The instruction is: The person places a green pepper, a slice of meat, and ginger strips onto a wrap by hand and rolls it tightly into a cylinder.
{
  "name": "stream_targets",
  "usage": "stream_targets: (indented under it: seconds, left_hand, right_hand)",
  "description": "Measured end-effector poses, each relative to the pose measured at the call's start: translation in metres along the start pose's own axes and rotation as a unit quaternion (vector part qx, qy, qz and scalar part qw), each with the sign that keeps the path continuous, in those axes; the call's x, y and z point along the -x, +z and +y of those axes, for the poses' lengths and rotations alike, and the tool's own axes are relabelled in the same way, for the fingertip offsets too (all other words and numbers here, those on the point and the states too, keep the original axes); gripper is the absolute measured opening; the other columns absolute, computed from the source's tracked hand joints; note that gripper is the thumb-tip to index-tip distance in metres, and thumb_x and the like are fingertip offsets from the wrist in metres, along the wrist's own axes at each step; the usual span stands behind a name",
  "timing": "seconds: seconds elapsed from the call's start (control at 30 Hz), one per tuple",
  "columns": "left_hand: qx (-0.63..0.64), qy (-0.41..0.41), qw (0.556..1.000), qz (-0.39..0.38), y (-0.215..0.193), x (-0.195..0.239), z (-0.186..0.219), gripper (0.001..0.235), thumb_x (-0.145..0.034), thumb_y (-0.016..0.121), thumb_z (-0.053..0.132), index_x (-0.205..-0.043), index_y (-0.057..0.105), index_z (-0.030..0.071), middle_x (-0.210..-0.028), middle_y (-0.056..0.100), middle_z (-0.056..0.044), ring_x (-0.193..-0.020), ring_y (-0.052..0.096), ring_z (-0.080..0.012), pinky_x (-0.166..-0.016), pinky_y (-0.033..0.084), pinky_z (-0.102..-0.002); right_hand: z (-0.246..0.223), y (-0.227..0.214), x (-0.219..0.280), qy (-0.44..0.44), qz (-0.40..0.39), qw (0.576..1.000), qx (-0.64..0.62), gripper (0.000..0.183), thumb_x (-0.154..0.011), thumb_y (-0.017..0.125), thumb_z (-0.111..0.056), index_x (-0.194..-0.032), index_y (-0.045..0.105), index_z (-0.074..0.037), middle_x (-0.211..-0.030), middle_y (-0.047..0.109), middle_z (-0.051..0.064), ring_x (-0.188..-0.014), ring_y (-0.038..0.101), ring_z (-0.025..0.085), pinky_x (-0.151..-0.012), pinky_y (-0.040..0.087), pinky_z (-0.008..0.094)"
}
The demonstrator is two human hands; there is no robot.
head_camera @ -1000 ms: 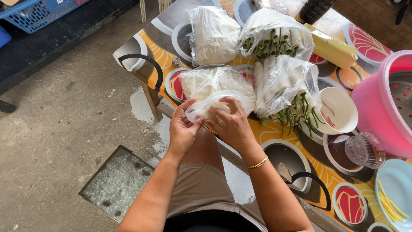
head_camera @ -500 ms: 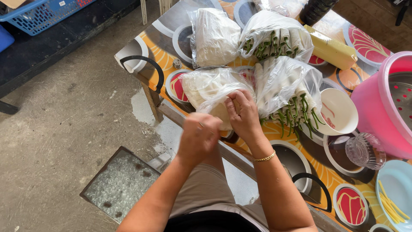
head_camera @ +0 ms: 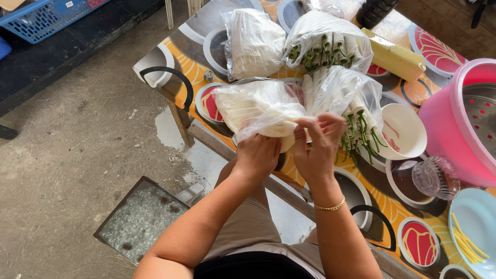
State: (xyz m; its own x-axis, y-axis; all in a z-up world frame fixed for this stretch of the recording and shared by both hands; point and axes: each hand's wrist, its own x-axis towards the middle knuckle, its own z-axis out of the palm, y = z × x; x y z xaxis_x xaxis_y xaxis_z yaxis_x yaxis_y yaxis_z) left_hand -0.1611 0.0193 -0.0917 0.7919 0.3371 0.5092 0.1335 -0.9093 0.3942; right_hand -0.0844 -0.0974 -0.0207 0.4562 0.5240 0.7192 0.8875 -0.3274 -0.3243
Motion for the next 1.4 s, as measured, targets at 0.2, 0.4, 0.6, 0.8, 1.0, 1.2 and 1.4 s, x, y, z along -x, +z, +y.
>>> stream_targets:
  seconds: [0.2,0.4,0.6,0.8,1.0,1.2,1.4]
  left_hand:
    - [0.088,-0.029,0.995,0.023,0.002,-0.010,0.005,0.038,-0.093,0.056,0.029,-0.126,0.069,0.016,-0.124,0.070,-0.010,-0.121,0.060,-0.0363,-0.113,0.034,-0.059]
    - [0.057,0.012,0.993,0.106,0.003,-0.021,0.004,0.052,-0.082,0.065,0.032,-0.128,0.066,0.008,-0.129,0.066,-0.020,-0.124,0.055,-0.0437,-0.110,0.032,-0.058]
    - [0.151,0.060,0.985,0.063,0.013,-0.011,-0.010,0.042,-0.083,0.070,0.026,-0.121,0.069,0.007,-0.122,0.069,-0.019,-0.121,0.057,-0.0431,-0.110,0.035,-0.057]
    - [0.409,-0.043,0.911,-0.033,0.018,0.001,-0.011,0.026,-0.085,0.076,0.015,-0.109,0.071,0.003,-0.102,0.076,-0.015,-0.096,0.073,-0.0316,-0.083,0.058,-0.041]
    - [0.541,-0.065,0.833,-0.095,0.002,0.051,0.027,0.026,-0.087,0.078,0.008,-0.111,0.069,0.004,-0.097,0.074,-0.008,-0.088,0.073,-0.0205,-0.079,0.060,-0.034]
    - [0.539,-0.008,0.799,-0.265,-0.005,0.088,0.053,0.048,-0.082,0.083,0.010,-0.125,0.063,0.004,-0.113,0.068,-0.009,-0.105,0.065,-0.0184,-0.093,0.057,-0.034]
    - [0.663,-0.016,0.590,-0.462,-0.037,0.130,0.015,0.097,-0.067,0.088,0.013,-0.150,0.039,0.005,-0.133,0.057,-0.005,-0.121,0.055,-0.0167,-0.104,0.046,-0.034]
  right_hand:
    - [0.004,-0.034,-0.001,0.028,0.040,0.997,-0.058,0.007,-0.104,0.065,-0.004,-0.109,0.069,-0.006,-0.107,0.055,0.009,-0.100,0.056,0.020,-0.090,0.045,0.029]
    - [0.031,-0.063,0.001,0.106,0.166,0.928,-0.318,0.010,-0.110,0.050,0.001,-0.113,0.055,-0.007,-0.103,0.060,0.003,-0.092,0.058,0.009,-0.087,0.047,0.023]
    - [0.075,-0.126,0.019,0.330,0.033,0.914,-0.232,0.014,-0.105,0.054,-0.001,-0.114,0.065,-0.001,-0.094,0.068,0.002,-0.075,0.058,0.004,-0.065,0.046,0.018]
    - [0.098,-0.159,0.044,0.425,0.031,0.868,-0.254,0.010,-0.105,0.061,-0.007,-0.111,0.066,-0.001,-0.096,0.071,0.004,-0.076,0.065,0.006,-0.065,0.053,0.020]
    - [0.076,-0.168,0.075,0.446,0.012,0.879,-0.167,0.018,-0.096,0.066,-0.002,-0.113,0.063,-0.007,-0.090,0.068,0.002,-0.073,0.060,0.005,-0.062,0.047,0.020]
    - [0.074,-0.166,0.092,0.407,0.075,0.884,-0.217,0.015,-0.105,0.054,0.003,-0.101,0.067,-0.003,-0.086,0.065,0.004,-0.071,0.053,0.005,-0.065,0.040,0.020]
    - [0.069,-0.175,0.107,0.425,0.051,0.826,-0.368,0.021,-0.101,0.052,0.003,-0.105,0.073,0.001,-0.102,0.072,0.004,-0.090,0.064,0.007,-0.084,0.049,0.019]
